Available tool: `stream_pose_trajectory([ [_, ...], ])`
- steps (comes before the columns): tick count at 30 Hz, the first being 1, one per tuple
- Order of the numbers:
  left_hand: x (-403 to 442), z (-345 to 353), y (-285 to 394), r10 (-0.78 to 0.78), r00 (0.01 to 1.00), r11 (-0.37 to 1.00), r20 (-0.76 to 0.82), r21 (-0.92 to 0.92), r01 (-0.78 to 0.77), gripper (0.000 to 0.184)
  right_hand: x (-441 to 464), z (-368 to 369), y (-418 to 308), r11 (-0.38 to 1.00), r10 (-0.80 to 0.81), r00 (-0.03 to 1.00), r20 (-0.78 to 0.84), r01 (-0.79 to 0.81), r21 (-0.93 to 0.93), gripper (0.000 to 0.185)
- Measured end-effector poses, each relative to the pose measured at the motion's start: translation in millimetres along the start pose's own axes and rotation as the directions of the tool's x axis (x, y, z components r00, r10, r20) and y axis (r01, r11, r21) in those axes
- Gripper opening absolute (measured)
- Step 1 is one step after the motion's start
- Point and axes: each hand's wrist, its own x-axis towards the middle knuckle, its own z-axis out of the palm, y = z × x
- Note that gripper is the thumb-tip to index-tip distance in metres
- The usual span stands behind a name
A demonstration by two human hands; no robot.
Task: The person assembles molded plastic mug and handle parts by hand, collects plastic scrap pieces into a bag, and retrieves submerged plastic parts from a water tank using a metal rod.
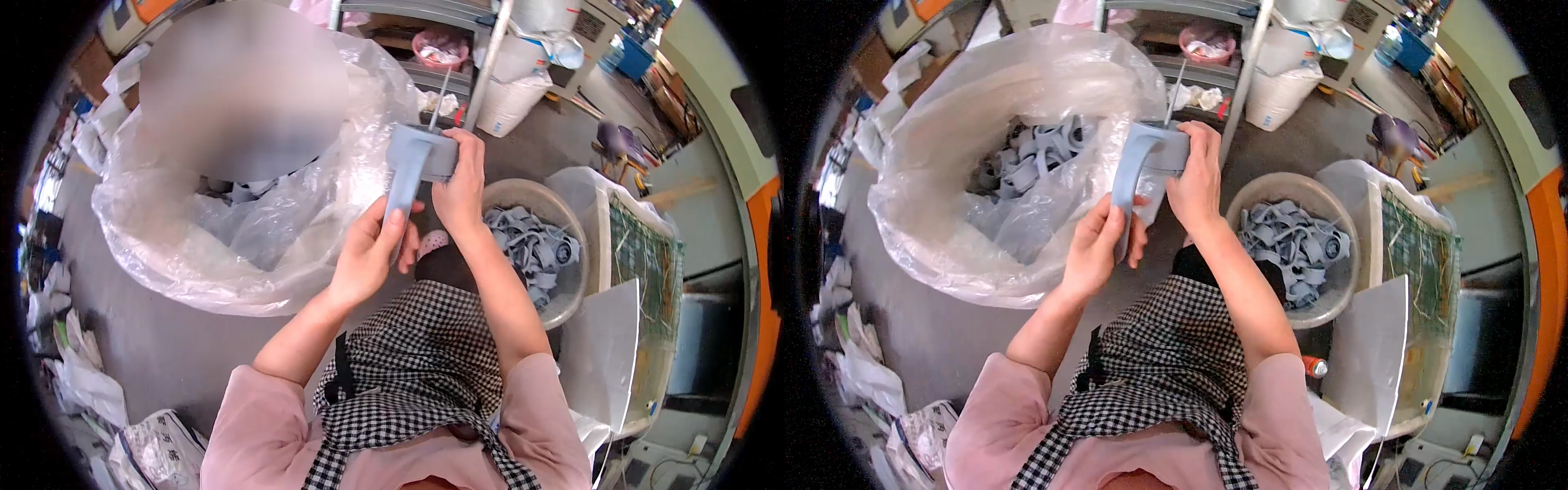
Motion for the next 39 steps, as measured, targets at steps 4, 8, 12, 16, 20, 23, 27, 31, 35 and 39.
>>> stream_pose_trajectory([
  [4, -28, -34, -18, 0.19, 0.951, 0.898, -0.246, 0.434, -0.067, 0.022, 3, 20, -19, 0.974, -0.219, 0.975, -0.048, 0.221, 0.058, 0.06],
  [8, -63, -64, -10, 0.341, 0.839, 0.815, -0.424, 0.578, -0.04, 0.02, -9, 35, -47, 0.936, -0.325, 0.913, 0.247, 0.275, 0.219, 0.076],
  [12, -114, -84, 31, 0.48, 0.733, 0.689, -0.482, 0.724, 0.024, 0.026, -25, 38, -59, 0.854, -0.382, 0.864, 0.329, 0.193, 0.484, 0.083],
  [16, -191, -118, 64, -0.005, 0.883, 0.879, -0.469, 0.42, 0.228, 0.046, -40, 50, -44, 0.75, -0.331, 0.878, 0.347, 0.022, 0.661, 0.059],
  [20, -290, -138, 65, -0.393, 0.78, 0.814, -0.488, 0.211, 0.542, 0.054, -47, 55, -29, 0.77, -0.248, 0.878, 0.409, -0.077, 0.633, 0.034],
  [23, -391, -180, 51, -0.466, 0.418, 0.799, -0.78, -0.168, 0.577, 0.057, -45, 56, -49, 0.804, -0.257, 0.874, 0.411, -0.043, 0.593, 0.029],
  [27, -524, -240, 129, 0.016, -0.33, 0.845, -0.944, -0.163, 0.508, 0.056, -45, 58, -60, 0.829, -0.252, 0.861, 0.442, -0.043, 0.557, 0.025],
  [31, -717, -350, 204, 0.475, -0.507, 0.868, -0.719, 0.29, 0.403, 0.064, -44, 57, -69, 0.861, -0.212, 0.858, 0.469, -0.063, 0.504, 0.025],
  [35, -756, -358, 211, 0.249, -0.706, 0.964, -0.663, 0.243, 0.112, 0.087, -49, 46, -56, 0.887, -0.191, 0.867, 0.46, -0.049, 0.459, 0.022],
  [39, -722, -443, 133, 0.389, -0.706, 0.863, -0.592, -0.035, 0.504, 0.053, -53, -2, -20, 0.904, 0.079, 0.923, 0.376, -0.226, 0.364, 0.021],
])
